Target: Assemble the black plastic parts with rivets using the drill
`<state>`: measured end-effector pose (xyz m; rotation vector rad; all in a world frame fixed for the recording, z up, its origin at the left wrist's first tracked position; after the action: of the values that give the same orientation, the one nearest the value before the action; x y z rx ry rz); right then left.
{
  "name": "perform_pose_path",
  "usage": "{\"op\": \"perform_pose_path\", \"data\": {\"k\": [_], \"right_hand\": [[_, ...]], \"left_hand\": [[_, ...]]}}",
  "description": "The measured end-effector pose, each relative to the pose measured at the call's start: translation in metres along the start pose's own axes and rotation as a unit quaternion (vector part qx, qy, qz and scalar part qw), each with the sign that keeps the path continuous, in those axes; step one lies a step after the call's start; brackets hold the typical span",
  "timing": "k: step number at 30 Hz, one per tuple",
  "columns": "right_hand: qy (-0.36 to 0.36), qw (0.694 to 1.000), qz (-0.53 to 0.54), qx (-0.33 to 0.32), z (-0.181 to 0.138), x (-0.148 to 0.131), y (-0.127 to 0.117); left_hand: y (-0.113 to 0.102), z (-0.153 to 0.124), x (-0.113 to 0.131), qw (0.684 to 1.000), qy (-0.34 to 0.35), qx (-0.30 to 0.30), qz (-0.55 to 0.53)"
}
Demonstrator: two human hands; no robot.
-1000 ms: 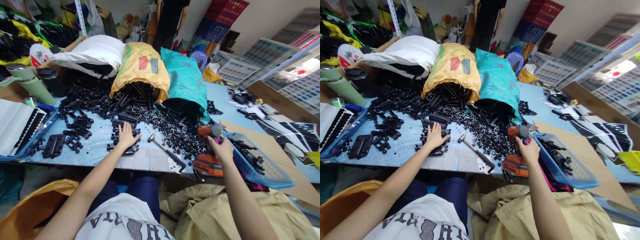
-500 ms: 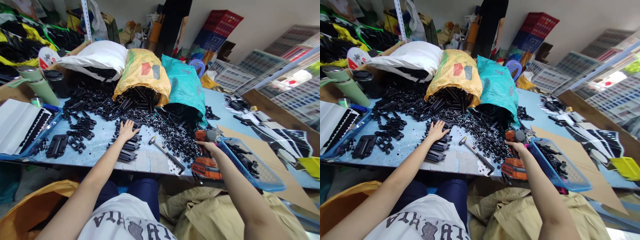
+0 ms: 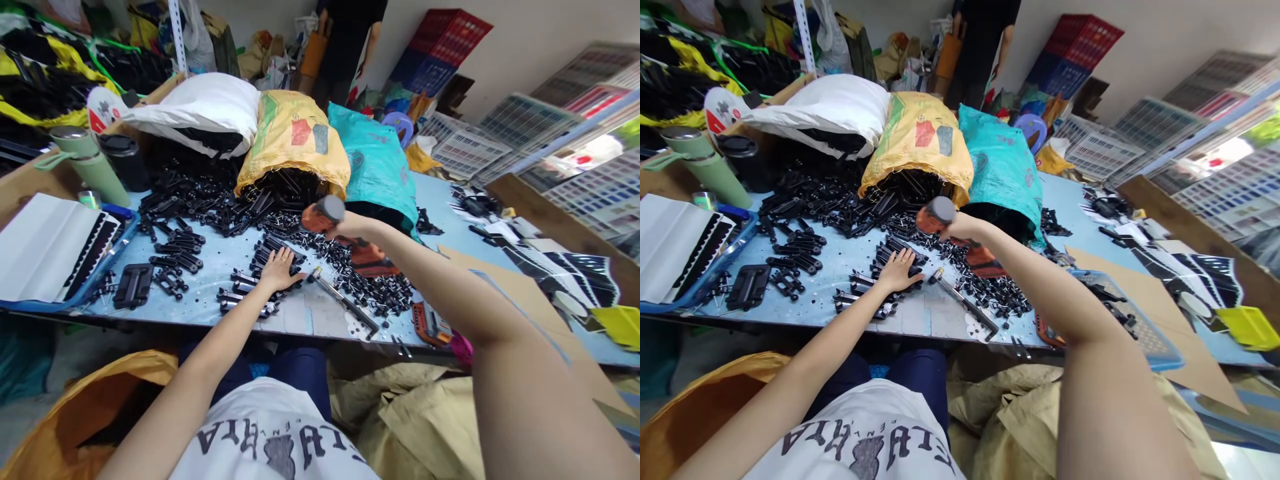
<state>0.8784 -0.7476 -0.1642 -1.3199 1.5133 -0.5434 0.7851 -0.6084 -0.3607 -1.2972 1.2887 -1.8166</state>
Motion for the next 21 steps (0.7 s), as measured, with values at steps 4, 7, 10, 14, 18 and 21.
{"op": "perform_pose_path", "data": {"k": [4, 7, 10, 14, 18, 21], "right_hand": [[0.021, 0.983, -0.174, -0.058, 0.043, -0.069, 0.015], [0.021, 0.967, -0.243, -0.071, 0.059, -0.097, 0.018], [0.02, 0.956, -0.279, -0.09, 0.068, -0.109, 0.02], [0.01, 0.95, -0.295, -0.098, 0.066, -0.115, 0.025], [-0.013, 0.946, -0.309, -0.099, 0.048, -0.118, 0.03], [-0.035, 0.942, -0.31, -0.122, 0.033, -0.121, 0.035]], "left_hand": [[0.003, -0.002, -0.002, 1.0, 0.007, 0.012, 0.008], [0.005, -0.001, -0.004, 1.0, 0.002, 0.015, 0.005], [0.007, -0.001, -0.004, 1.0, 0.006, 0.024, -0.005], [0.007, 0.0, -0.004, 1.0, 0.007, 0.027, -0.013], [0.005, -0.001, -0.003, 1.0, -0.004, 0.012, -0.018], [0.002, -0.002, -0.002, 1.0, -0.003, 0.008, -0.025]]}}
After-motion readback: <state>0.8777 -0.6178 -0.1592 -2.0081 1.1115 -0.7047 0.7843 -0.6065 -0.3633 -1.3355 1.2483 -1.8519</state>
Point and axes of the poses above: each hand's wrist, its own z-axis towards the middle knuckle, its own y-axis out of the palm, x = y × z, the point moved 1 cm from there along z, towards the middle knuckle, and after that the axes turned 9 degrees about y, right-handed, at the moved point
